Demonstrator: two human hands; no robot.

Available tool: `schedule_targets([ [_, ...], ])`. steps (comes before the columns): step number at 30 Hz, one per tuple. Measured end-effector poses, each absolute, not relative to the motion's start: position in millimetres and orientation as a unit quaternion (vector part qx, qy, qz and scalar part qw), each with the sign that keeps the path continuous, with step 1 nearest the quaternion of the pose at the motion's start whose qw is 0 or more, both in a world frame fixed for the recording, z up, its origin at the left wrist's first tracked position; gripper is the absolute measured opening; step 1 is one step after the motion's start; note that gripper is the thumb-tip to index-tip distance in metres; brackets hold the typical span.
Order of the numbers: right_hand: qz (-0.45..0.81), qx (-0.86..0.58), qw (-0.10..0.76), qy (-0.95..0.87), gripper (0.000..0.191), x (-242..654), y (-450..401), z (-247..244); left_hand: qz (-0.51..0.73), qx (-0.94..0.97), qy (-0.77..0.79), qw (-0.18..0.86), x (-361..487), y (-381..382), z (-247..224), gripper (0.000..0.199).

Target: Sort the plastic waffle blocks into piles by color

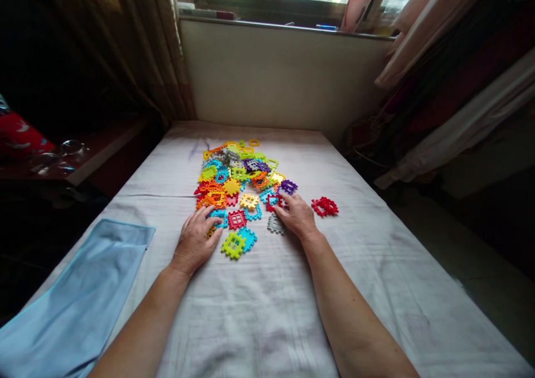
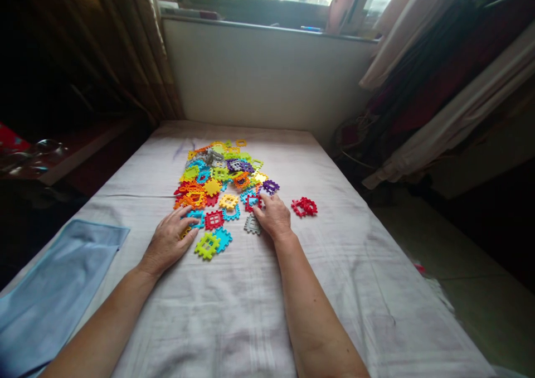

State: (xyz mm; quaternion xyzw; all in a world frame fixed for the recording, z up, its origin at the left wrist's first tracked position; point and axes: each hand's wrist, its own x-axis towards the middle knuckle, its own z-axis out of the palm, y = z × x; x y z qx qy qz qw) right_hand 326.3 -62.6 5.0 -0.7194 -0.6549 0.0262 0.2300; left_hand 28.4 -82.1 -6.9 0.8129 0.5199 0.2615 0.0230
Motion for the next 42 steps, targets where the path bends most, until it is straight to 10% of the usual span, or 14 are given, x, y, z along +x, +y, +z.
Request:
schedule_targets([
  [14, 0.13, -0.757, 0.42, -0.484, 0.019, 376.4, -58.6, 20.1, 0.268, 0.815, 0.513, 0.021, 29.0, -80.7, -4.4, 0.023],
  [27, -0.083, -0.839, 0.364, -0.397, 0.03, 416.1, -66.6, 9.5, 0.265, 0.816, 0.512, 0.024, 27.0, -79.4, -8.0, 0.025],
  [42, 0.078, -0.506, 0.185, -0.839, 0.024, 246.6, -78.3, 24.7, 0.268, 0.814, 0.514, 0.023, 28.9, -82.0, -6.9, 0.022],
])
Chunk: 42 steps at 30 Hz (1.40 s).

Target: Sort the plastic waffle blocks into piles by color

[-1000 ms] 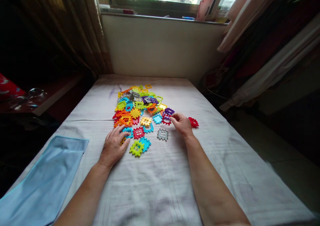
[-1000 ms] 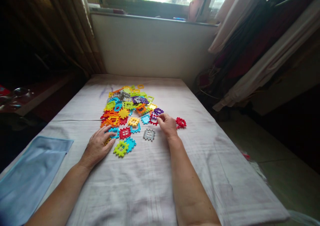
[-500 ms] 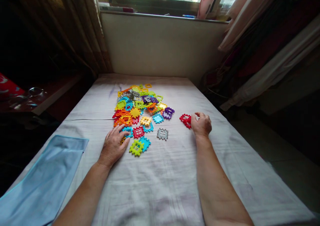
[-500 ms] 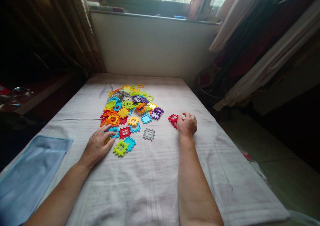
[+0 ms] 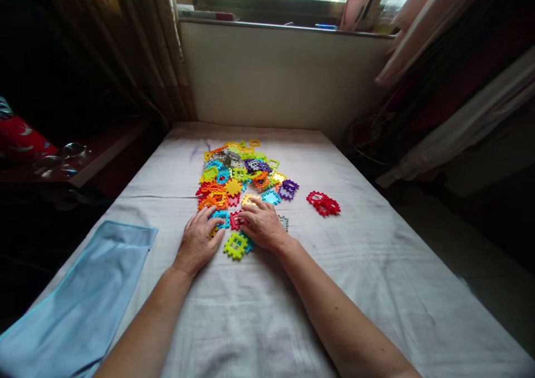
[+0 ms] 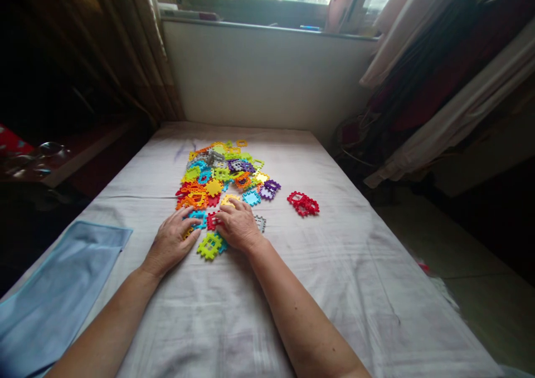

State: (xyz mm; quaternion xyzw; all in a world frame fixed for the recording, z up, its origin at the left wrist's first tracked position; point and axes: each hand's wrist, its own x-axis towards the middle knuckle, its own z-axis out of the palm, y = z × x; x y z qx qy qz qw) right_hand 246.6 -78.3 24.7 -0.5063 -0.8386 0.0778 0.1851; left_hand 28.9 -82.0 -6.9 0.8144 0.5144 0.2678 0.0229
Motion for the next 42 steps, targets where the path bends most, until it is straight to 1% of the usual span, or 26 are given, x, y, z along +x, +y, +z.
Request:
schedule_targets([
  [6, 0.071, -0.493, 0.13, -0.857, 0.024, 245.0, -65.7, 34.1, 0.262, 0.815, 0.516, 0.022, 29.1, -81.9, -6.6, 0.023],
  [8, 0.063, -0.493, 0.112, -0.86, 0.031, 241.5, -60.2, 38.9, 0.264, 0.815, 0.515, 0.019, 29.0, -82.1, -6.5, 0.023],
  [11, 0.044, -0.506, 0.108, -0.854, 0.045, 237.2, -55.7, 44.0, 0.268, 0.816, 0.512, 0.016, 28.8, -82.1, -7.2, 0.023],
  [13, 0.027, -0.508, 0.117, -0.853, 0.044, 236.6, -55.3, 45.2, 0.272, 0.816, 0.51, 0.015, 28.7, -81.9, -7.8, 0.023],
  [16, 0.018, -0.506, 0.147, -0.85, 0.028, 238.3, -55.7, 44.2, 0.274, 0.817, 0.506, 0.011, 28.5, -81.7, -8.4, 0.023],
  [18, 0.038, -0.509, 0.18, -0.841, 0.017, 239.8, -55.2, 42.7, 0.272, 0.819, 0.505, 0.009, 28.2, -81.5, -8.4, 0.023],
  [21, 0.101, -0.517, 0.268, -0.807, 0.003, 244.4, -52.6, 41.0, 0.272, 0.82, 0.504, 0.007, 27.7, -81.1, -8.6, 0.023],
  [22, 0.126, -0.521, 0.31, -0.785, 0.002, 248.1, -51.7, 40.8, 0.274, 0.819, 0.504, 0.005, 27.6, -80.9, -8.8, 0.022],
  [25, 0.166, -0.55, 0.433, -0.695, 0.011, 273.0, -50.9, 39.9, 0.284, 0.816, 0.503, 0.003, 27.1, -80.4, -9.8, 0.024],
  [26, 0.161, -0.568, 0.462, -0.661, 0.014, 286.6, -51.9, 39.2, 0.287, 0.815, 0.503, 0.003, 26.9, -80.3, -10.2, 0.024],
  [28, 0.117, -0.617, 0.494, -0.601, 0.017, 320.9, -56.2, 36.4, 0.288, 0.816, 0.501, 0.004, 26.6, -80.3, -10.9, 0.026],
  [31, 0.036, -0.709, 0.508, -0.488, 0.019, 378.3, -68.1, 27.1, 0.286, 0.819, 0.498, 0.004, 26.9, -80.5, -10.7, 0.026],
  [34, -0.021, -0.766, 0.497, -0.406, 0.023, 421.4, -80.2, 12.7, 0.291, 0.819, 0.494, -0.003, 28.2, -81.3, -8.9, 0.025],
  [37, -0.019, -0.782, 0.484, -0.392, 0.023, 437.6, -86.0, -1.3, 0.293, 0.818, 0.494, -0.014, 29.6, -82.5, -6.5, 0.025],
  [42, 0.001, -0.787, 0.443, -0.431, 0.024, 431.4, -86.8, -11.7, 0.304, 0.813, 0.496, -0.031, 29.7, -83.6, -4.1, 0.028],
])
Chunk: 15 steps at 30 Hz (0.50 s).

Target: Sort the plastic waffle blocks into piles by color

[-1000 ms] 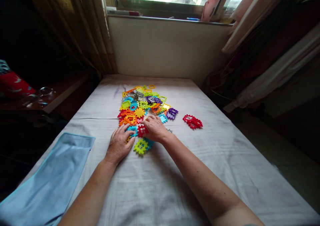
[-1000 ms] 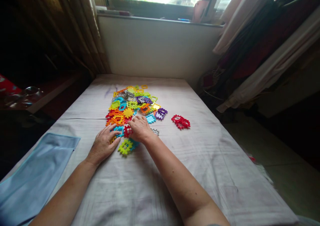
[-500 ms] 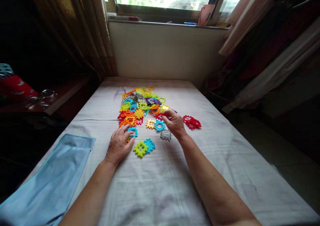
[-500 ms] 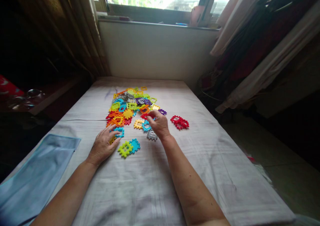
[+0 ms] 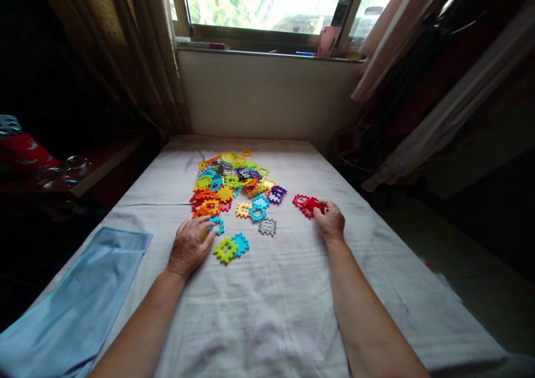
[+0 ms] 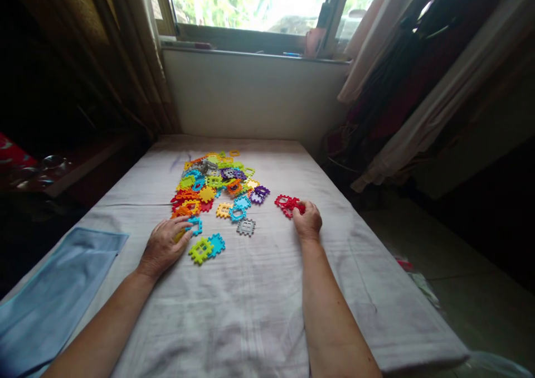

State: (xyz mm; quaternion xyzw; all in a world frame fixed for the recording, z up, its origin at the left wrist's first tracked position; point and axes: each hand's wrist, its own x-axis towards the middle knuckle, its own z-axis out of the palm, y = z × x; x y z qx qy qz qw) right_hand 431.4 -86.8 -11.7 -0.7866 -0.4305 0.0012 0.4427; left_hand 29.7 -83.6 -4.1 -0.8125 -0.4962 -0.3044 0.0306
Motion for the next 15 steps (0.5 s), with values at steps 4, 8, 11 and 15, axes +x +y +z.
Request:
schedule_targets([
  [4, -0.031, -0.797, 0.401, -0.451, 0.026, 427.3, -89.9, -10.5, -0.313, -0.806, -0.501, 0.04, 29.6, -83.9, -2.5, 0.026],
  [8, -0.083, -0.769, 0.388, -0.502, 0.027, 411.3, -92.0, -5.2, -0.301, -0.795, -0.523, 0.056, 31.4, -87.3, 1.7, 0.025],
  [11, -0.063, -0.693, 0.375, -0.612, 0.025, 379.2, -90.2, -2.6, -0.296, -0.785, -0.539, 0.068, 32.9, -90.4, 5.1, 0.026],
  [15, -0.009, -0.613, 0.322, -0.721, 0.032, 322.6, -87.1, -5.5, -0.31, -0.759, -0.567, 0.082, 30.5, -89.8, 4.2, 0.03],
])
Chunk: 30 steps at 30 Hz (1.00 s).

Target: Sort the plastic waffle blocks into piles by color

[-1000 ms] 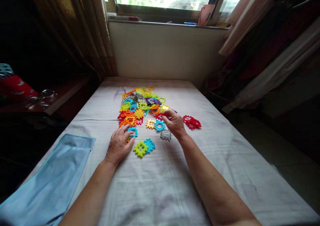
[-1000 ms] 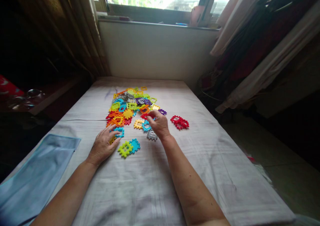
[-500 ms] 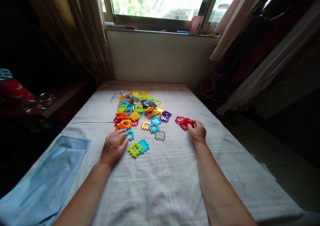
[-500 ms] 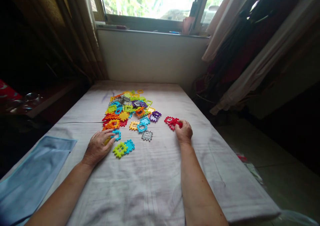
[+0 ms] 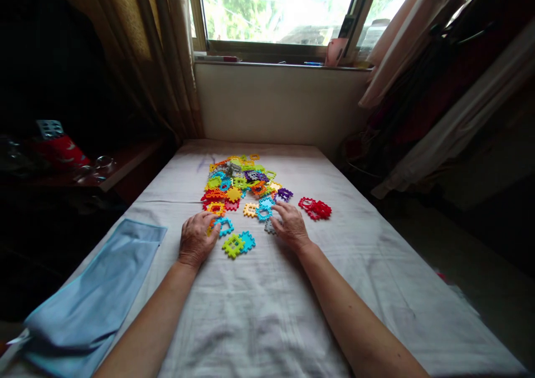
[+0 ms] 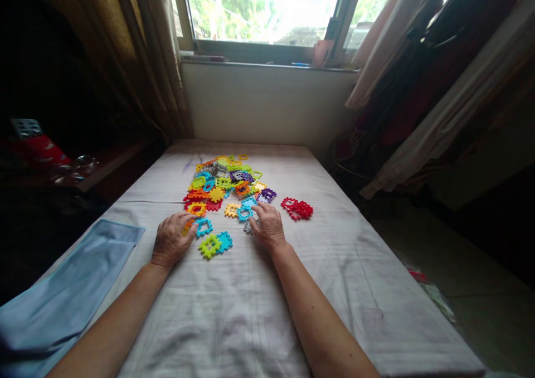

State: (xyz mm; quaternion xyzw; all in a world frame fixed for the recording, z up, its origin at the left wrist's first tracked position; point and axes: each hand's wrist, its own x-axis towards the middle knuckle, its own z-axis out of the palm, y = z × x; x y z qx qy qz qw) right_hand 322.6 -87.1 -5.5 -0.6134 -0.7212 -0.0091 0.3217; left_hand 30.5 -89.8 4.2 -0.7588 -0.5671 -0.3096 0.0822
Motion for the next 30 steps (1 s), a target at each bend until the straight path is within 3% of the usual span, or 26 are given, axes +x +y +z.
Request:
schedule_targets([
  [3, 0.027, -0.591, 0.294, -0.751, 0.037, 287.6, -88.0, -9.3, -0.327, -0.722, -0.605, 0.068, 23.4, -84.6, -1.4, 0.036],
  [8, 0.096, -0.482, 0.325, -0.808, 0.021, 260.3, -90.0, -7.8, -0.303, -0.698, -0.649, -0.003, 14.1, -75.3, -7.8, 0.048],
  [13, 0.066, -0.545, 0.316, -0.774, 0.02, 255.2, -73.1, 7.5, -0.209, -0.768, -0.605, -0.034, 17.0, -72.7, -2.7, 0.046],
  [22, 0.049, -0.616, 0.108, -0.779, 0.028, 214.4, -30.6, 38.2, -0.282, -0.789, -0.539, -0.09, 8.9, -78.7, 2.8, 0.032],
  [30, 0.05, -0.616, 0.075, -0.782, 0.033, 203.0, -11.6, 39.2, -0.329, -0.771, -0.534, -0.111, 11.4, -78.0, -0.7, 0.031],
])
